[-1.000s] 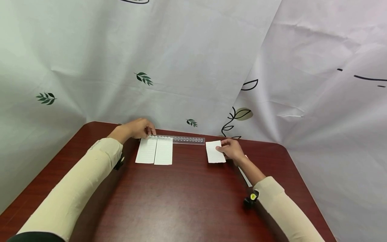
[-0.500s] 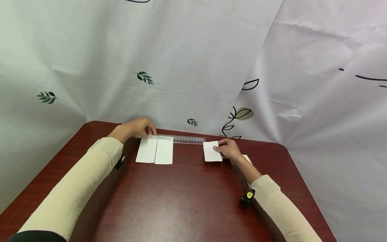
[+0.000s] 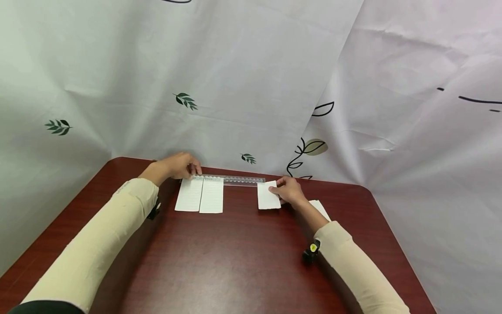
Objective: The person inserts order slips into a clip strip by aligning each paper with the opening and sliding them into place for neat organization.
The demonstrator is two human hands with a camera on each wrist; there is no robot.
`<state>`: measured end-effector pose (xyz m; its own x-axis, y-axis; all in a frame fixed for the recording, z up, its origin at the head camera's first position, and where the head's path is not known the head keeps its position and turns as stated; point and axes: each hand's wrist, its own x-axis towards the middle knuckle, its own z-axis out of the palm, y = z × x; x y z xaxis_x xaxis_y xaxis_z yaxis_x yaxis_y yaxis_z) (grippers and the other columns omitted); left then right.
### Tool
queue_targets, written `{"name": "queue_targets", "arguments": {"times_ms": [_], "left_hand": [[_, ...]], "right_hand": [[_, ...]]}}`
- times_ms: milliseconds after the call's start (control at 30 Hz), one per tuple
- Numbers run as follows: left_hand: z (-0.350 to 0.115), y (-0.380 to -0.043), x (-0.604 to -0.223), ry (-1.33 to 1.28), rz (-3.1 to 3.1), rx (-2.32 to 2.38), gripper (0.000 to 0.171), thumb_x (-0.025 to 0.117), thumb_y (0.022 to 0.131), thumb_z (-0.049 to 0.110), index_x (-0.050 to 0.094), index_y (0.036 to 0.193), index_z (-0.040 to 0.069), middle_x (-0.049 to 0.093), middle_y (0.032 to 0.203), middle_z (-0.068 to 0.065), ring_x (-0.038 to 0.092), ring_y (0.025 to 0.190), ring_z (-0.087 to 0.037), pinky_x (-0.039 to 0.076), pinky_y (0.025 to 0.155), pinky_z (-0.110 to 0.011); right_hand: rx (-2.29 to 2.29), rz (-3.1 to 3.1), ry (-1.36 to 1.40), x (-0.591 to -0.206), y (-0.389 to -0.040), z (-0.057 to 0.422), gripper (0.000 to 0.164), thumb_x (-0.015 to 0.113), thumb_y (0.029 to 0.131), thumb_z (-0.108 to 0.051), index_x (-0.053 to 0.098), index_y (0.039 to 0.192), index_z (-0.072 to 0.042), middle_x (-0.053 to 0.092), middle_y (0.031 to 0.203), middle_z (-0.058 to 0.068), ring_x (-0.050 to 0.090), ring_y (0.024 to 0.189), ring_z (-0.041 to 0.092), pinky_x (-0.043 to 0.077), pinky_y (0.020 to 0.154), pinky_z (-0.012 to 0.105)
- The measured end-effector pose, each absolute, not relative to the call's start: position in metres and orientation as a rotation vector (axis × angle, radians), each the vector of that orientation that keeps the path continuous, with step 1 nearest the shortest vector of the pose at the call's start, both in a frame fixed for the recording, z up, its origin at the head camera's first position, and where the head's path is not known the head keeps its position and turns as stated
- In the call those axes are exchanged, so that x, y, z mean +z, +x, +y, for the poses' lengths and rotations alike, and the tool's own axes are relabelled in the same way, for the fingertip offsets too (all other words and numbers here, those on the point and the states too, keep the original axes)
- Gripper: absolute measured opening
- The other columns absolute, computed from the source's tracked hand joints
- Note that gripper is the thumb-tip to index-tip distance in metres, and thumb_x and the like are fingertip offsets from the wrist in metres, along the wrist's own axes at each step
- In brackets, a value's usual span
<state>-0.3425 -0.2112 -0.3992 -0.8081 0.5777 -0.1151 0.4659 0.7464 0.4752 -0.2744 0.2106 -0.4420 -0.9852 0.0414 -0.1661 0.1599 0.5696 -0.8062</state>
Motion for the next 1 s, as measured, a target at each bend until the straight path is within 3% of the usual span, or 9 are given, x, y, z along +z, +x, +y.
{"name": "queue_targets", "arguments": {"times_ms": [467, 667, 767, 867, 1000], "left_hand": [[-0.211, -0.342, -0.397, 0.803, 2.7, 0.617, 0.032, 0.077, 0.091, -0.015, 0.084, 0.115, 0.006, 0.077, 0.107, -0.013, 0.069, 0.099, -0.025, 0.056, 0.082, -0.034], [-0.21, -0.341, -0.397, 0.816, 2.691, 0.62, 0.032, 0.076, 0.091, -0.015, 0.083, 0.115, 0.005, 0.077, 0.108, -0.013, 0.07, 0.1, -0.025, 0.058, 0.084, -0.038], [-0.21, -0.34, -0.396, 0.818, 2.69, 0.618, 0.032, 0.076, 0.092, -0.015, 0.083, 0.116, 0.005, 0.077, 0.108, -0.013, 0.07, 0.1, -0.024, 0.058, 0.084, -0.038], [-0.209, -0.339, -0.395, 0.809, 2.688, 0.62, 0.032, 0.076, 0.092, -0.015, 0.083, 0.116, 0.005, 0.077, 0.108, -0.013, 0.07, 0.1, -0.025, 0.057, 0.084, -0.037], [-0.209, -0.339, -0.394, 0.814, 2.687, 0.623, 0.032, 0.075, 0.091, -0.015, 0.083, 0.116, 0.005, 0.077, 0.108, -0.013, 0.07, 0.1, -0.025, 0.057, 0.084, -0.037]], "right_hand": [[-1.344, 2.701, 0.113, -0.442, -0.276, 0.195, 0.042, 0.085, 0.101, -0.021, 0.067, 0.129, 0.005, 0.075, 0.098, 0.017, 0.067, 0.056, 0.014, 0.061, 0.052, 0.031], [-1.22, 2.806, 0.014, -0.477, -0.304, 0.204, 0.055, 0.09, 0.097, -0.034, 0.065, 0.127, 0.004, 0.073, 0.088, 0.015, 0.066, 0.05, 0.023, 0.057, 0.05, 0.036], [-1.117, 2.887, 0.01, -0.489, -0.313, 0.206, 0.062, 0.091, 0.095, -0.04, 0.066, 0.134, 0.001, 0.075, 0.097, 0.014, 0.07, 0.07, 0.025, 0.059, 0.064, 0.039], [-1.018, 2.983, -0.009, -0.494, -0.314, 0.206, 0.069, 0.091, 0.094, -0.048, 0.066, 0.142, -0.005, 0.073, 0.117, 0.016, 0.068, 0.097, 0.03, 0.058, 0.084, 0.046], [-0.918, 3.108, -0.21, -0.492, -0.306, 0.204, 0.065, 0.087, 0.096, -0.053, 0.069, 0.141, -0.011, 0.066, 0.142, 0.019, 0.065, 0.124, 0.037, 0.056, 0.104, 0.053]]}}
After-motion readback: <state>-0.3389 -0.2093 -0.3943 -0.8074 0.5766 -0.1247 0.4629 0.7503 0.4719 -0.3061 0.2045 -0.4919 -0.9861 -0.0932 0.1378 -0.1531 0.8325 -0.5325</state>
